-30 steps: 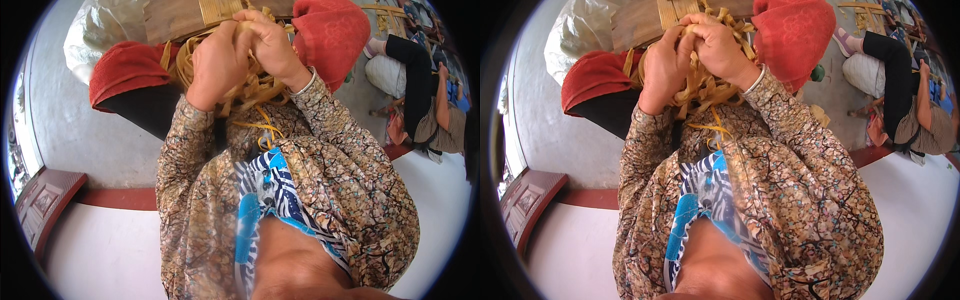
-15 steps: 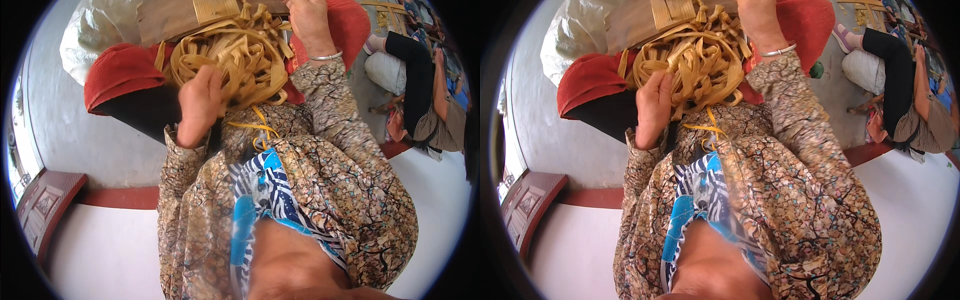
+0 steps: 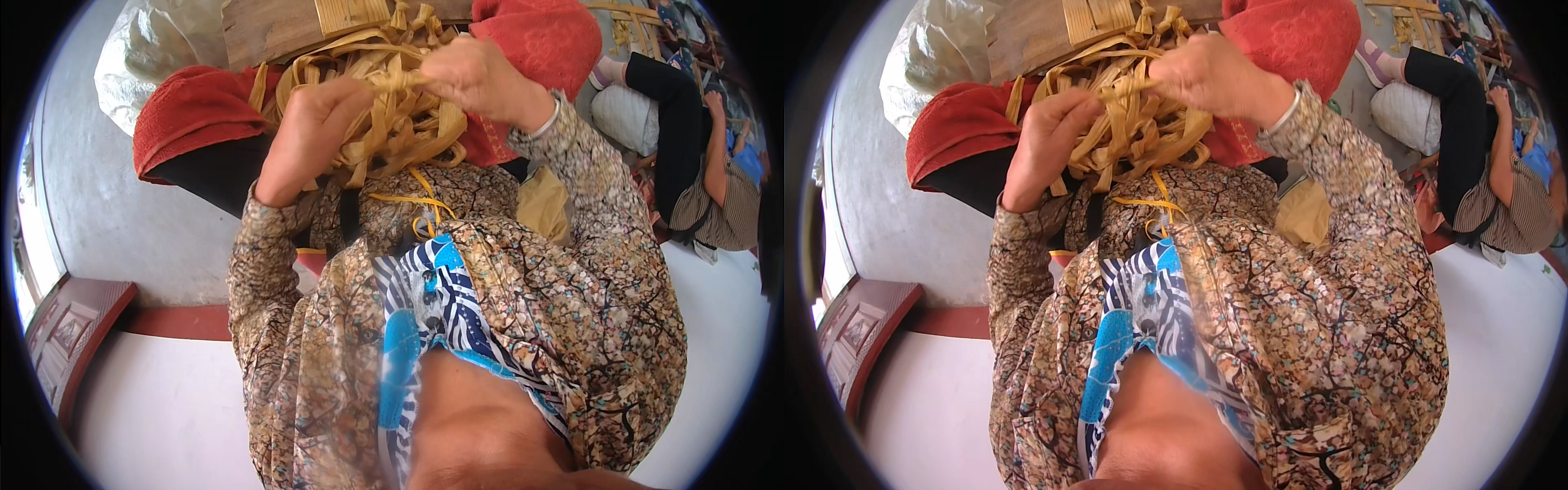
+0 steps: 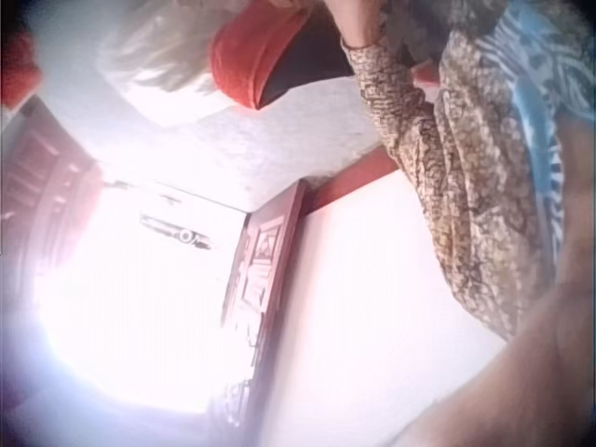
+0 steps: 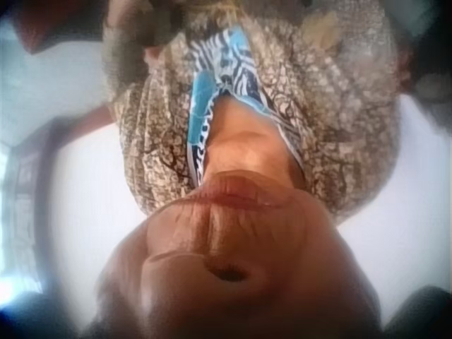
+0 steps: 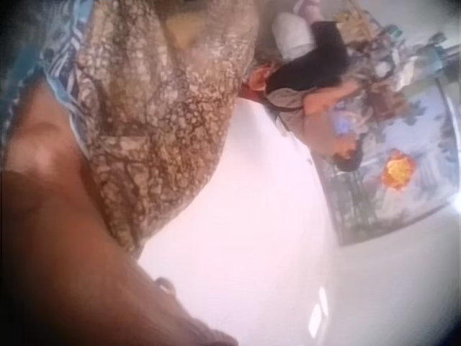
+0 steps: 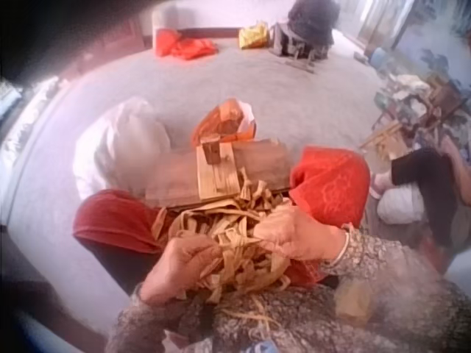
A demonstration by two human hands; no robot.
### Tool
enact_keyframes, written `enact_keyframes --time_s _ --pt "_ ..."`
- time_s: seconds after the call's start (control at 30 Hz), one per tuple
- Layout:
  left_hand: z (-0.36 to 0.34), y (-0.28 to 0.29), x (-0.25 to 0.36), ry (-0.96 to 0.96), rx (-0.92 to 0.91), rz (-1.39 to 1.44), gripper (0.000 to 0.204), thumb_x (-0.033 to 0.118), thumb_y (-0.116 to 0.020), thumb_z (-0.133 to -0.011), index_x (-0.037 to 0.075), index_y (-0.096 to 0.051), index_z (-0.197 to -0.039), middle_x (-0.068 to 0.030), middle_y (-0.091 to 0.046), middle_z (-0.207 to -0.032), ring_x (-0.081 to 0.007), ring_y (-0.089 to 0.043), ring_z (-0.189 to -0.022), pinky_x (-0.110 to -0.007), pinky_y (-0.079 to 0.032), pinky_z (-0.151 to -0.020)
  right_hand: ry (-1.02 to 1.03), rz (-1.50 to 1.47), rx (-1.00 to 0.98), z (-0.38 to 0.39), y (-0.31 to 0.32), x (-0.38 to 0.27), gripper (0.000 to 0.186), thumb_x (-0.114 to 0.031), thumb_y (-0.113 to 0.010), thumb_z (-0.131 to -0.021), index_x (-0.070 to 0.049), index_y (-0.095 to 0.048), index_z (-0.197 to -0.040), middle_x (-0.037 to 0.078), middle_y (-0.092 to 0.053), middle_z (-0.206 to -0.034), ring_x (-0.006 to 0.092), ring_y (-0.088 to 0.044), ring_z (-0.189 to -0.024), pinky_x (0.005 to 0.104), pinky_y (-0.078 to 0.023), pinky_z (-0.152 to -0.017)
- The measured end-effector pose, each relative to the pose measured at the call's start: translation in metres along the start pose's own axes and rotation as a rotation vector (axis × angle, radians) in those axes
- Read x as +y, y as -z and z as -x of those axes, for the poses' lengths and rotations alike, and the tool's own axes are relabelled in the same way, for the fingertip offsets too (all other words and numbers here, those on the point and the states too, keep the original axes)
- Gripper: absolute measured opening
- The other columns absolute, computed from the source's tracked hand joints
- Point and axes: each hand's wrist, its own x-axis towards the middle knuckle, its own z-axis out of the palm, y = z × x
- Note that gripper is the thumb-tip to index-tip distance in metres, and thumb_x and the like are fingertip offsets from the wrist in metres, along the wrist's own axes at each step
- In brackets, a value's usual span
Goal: The person weaves a basket by hand, interlacing long tan strips of material around a wooden frame. They repeatedly pull, tuck, and tighten the strips to form the basket structure.
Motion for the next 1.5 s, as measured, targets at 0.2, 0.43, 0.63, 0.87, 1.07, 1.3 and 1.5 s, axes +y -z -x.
enact_keyframes --time_s 0.2,0.43,0.63,0.87,1.07,1.3,1.5 --pt "0.002 0.005 0.001 0.036 -0.13 -0.033 0.017 0.012 -0.058 -0.094 -0.004 -0.063 -0.091 0.0006 -0.055 -0.072 -0.0063 -0.046 -0.069 -0.024 -0.04 -0.06 -0.322 -0.211 -0.182 0.015 0.0 -0.007 0.023 -0.03 -0.062 -0.09 -0.007 -0.065 -0.09 0.007 -0.064 -0.079 0.0179 -0.063 -0.072 0.0324 -0.048 -0.064" --pt "-0.03 0.0 0.01 -0.056 -0.079 -0.058 0.023 0.017 -0.058 -0.095 -0.004 -0.065 -0.097 0.0015 -0.06 -0.077 -0.0052 -0.05 -0.074 -0.023 -0.043 -0.065 -0.333 -0.661 -0.103 -0.034 0.021 -0.005 0.027 -0.024 -0.062 -0.093 -0.001 -0.063 -0.108 0.001 -0.061 -0.081 0.0085 -0.057 -0.071 0.0232 -0.048 -0.064" --pt "-0.065 0.028 -0.004 0.135 0.044 0.121 0.022 0.02 -0.056 -0.096 0.001 -0.067 -0.095 0.0065 -0.052 -0.07 -0.0013 -0.04 -0.062 -0.018 -0.032 -0.054 -0.546 -0.884 0.047 -0.049 0.013 0.024 0.02 -0.02 -0.058 -0.095 -0.002 -0.066 -0.099 -0.002 -0.058 -0.071 0.0039 -0.05 -0.055 0.0204 -0.042 -0.049" --pt "-0.113 0.049 -0.038 0.127 0.211 0.217 0.018 0.018 -0.053 -0.097 0.003 -0.063 -0.096 0.0063 -0.051 -0.067 -0.001 -0.036 -0.049 -0.018 -0.025 -0.043 -0.528 -0.664 0.311 -0.086 -0.018 0.06 0.018 -0.017 -0.058 -0.093 -0.001 -0.064 -0.098 0.0 -0.058 -0.071 0.0069 -0.051 -0.065 0.0235 -0.043 -0.06" --pt "-0.133 0.042 -0.073 0.067 0.296 -0.049 0.019 0.018 -0.06 -0.092 0.001 -0.064 -0.086 0.003 -0.056 -0.069 -0.0059 -0.045 -0.06 -0.024 -0.037 -0.053 -0.463 -0.361 0.252 -0.08 -0.029 0.071 0.021 -0.019 -0.059 -0.09 -0.001 -0.062 -0.1 0.012 -0.063 -0.074 0.0236 -0.059 -0.067 0.0355 -0.047 -0.065" --pt "-0.131 0.037 -0.079 0.055 0.347 -0.09 0.019 0.018 -0.062 -0.09 -0.001 -0.066 -0.088 0.0005 -0.059 -0.069 -0.0068 -0.05 -0.063 -0.025 -0.042 -0.056 -0.497 -0.285 0.244 -0.082 -0.033 0.071 0.024 -0.022 -0.056 -0.09 0.0 -0.061 -0.099 0.015 -0.062 -0.076 0.0218 -0.059 -0.069 0.0336 -0.047 -0.068" --pt "-0.131 0.035 -0.089 0.021 0.455 -0.304 0.023 0.021 -0.064 -0.088 -0.002 -0.067 -0.088 -0.0025 -0.061 -0.069 -0.0092 -0.052 -0.063 -0.025 -0.044 -0.057 -0.484 -0.22 0.181 -0.079 -0.038 0.071 0.023 -0.022 -0.055 -0.091 -0.002 -0.062 -0.1 0.015 -0.065 -0.084 0.0267 -0.063 -0.077 0.0349 -0.049 -0.072"
